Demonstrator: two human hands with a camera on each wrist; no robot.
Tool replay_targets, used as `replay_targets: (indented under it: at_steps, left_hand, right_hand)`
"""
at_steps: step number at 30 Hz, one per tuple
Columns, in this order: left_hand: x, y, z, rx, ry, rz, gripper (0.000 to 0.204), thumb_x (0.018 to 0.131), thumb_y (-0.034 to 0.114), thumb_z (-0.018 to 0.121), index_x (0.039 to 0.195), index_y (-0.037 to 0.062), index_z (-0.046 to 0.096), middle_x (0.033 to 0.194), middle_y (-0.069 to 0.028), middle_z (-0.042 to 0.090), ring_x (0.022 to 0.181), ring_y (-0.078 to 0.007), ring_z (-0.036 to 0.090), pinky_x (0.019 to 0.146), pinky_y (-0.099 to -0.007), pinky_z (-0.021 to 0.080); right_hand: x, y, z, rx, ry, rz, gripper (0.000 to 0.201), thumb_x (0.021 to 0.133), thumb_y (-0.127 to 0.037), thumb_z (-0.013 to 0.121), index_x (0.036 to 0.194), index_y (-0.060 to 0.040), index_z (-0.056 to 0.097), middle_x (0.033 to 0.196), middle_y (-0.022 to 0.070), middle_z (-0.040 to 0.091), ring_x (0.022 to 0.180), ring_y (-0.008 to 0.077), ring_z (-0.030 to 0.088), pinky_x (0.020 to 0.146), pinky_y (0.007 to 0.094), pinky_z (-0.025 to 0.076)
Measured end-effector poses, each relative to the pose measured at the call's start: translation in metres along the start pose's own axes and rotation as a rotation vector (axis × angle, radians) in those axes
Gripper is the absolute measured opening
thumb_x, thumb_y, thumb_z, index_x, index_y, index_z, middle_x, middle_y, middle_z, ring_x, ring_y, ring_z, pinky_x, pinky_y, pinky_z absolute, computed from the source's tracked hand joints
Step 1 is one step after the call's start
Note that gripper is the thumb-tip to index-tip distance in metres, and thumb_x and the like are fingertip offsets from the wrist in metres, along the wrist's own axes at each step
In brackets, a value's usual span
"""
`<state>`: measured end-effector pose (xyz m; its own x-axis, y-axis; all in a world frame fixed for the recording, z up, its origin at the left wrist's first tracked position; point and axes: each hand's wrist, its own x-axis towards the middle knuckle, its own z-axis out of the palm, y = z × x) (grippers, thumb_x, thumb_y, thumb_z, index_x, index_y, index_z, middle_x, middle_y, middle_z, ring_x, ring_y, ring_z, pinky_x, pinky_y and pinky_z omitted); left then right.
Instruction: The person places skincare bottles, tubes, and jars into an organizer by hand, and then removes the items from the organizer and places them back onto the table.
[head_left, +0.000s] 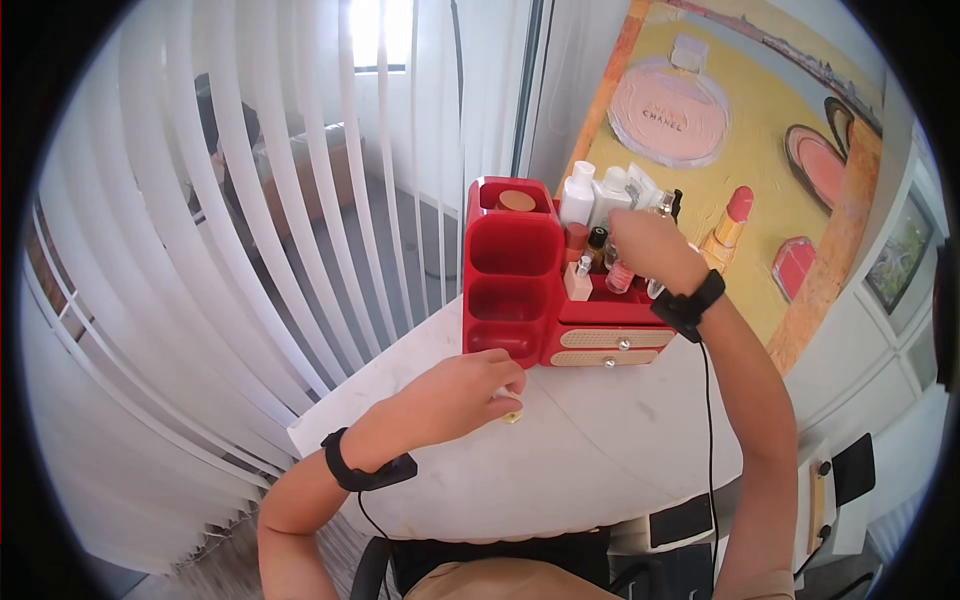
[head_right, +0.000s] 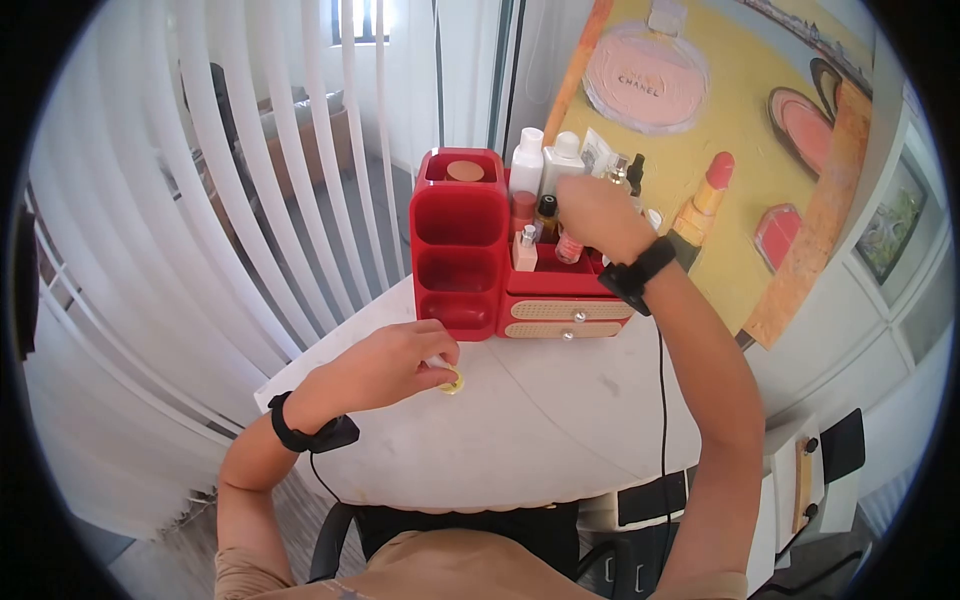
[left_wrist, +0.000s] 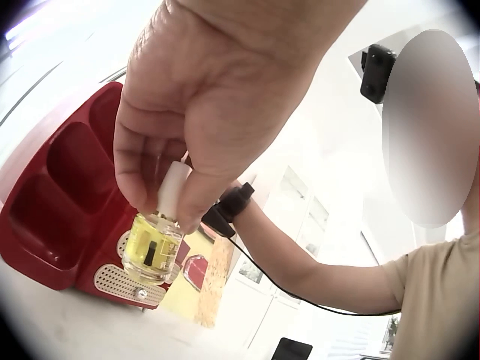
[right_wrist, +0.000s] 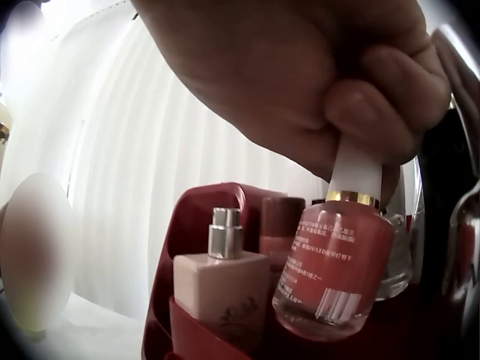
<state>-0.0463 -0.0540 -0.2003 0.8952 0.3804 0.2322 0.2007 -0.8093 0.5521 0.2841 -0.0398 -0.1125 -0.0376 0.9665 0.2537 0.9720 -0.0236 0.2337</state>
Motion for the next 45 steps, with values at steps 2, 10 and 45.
replay_targets:
  at_steps: [2,10,45]
  left_hand:
    - [0.0,0.005,-0.006,-0.002,-0.028,-0.037,0.018,0.095,0.018,0.073,0.103,0.0041,0.064,0.103,-0.0117,0.065,0.093,-0.0314,0.067,0.081,-0.0405,0.054]
    - [0.015,0.013,-0.018,0.03,0.078,0.049,0.016,0.094,0.015,0.073,0.1,0.0031,0.066,0.101,-0.0115,0.065,0.087,-0.0284,0.067,0.077,-0.038,0.054]
    - [0.193,-0.024,-0.113,0.598,0.196,-0.334,0.037,0.091,0.036,0.07,0.098,-0.0003,0.071,0.089,-0.0177,0.073,0.084,-0.0308,0.072,0.077,-0.0418,0.056]
  right_hand:
    - [-0.001,-0.005,0.01,0.039,0.037,-0.017,0.012,0.09,-0.009,0.061,0.093,0.0018,0.066,0.087,0.0255,0.071,0.086,0.0437,0.071,0.075,0.0512,0.056]
    - [-0.025,-0.014,0.011,0.12,0.17,-0.006,0.023,0.089,-0.012,0.067,0.106,0.0011,0.061,0.086,0.0235,0.07,0.085,0.042,0.071,0.072,0.0511,0.055]
    - [-0.192,-0.1,-0.043,1.241,0.387,-0.826,0.024,0.088,-0.014,0.072,0.111,-0.0107,0.072,0.09,0.0011,0.067,0.074,0.0198,0.068,0.056,0.03,0.055]
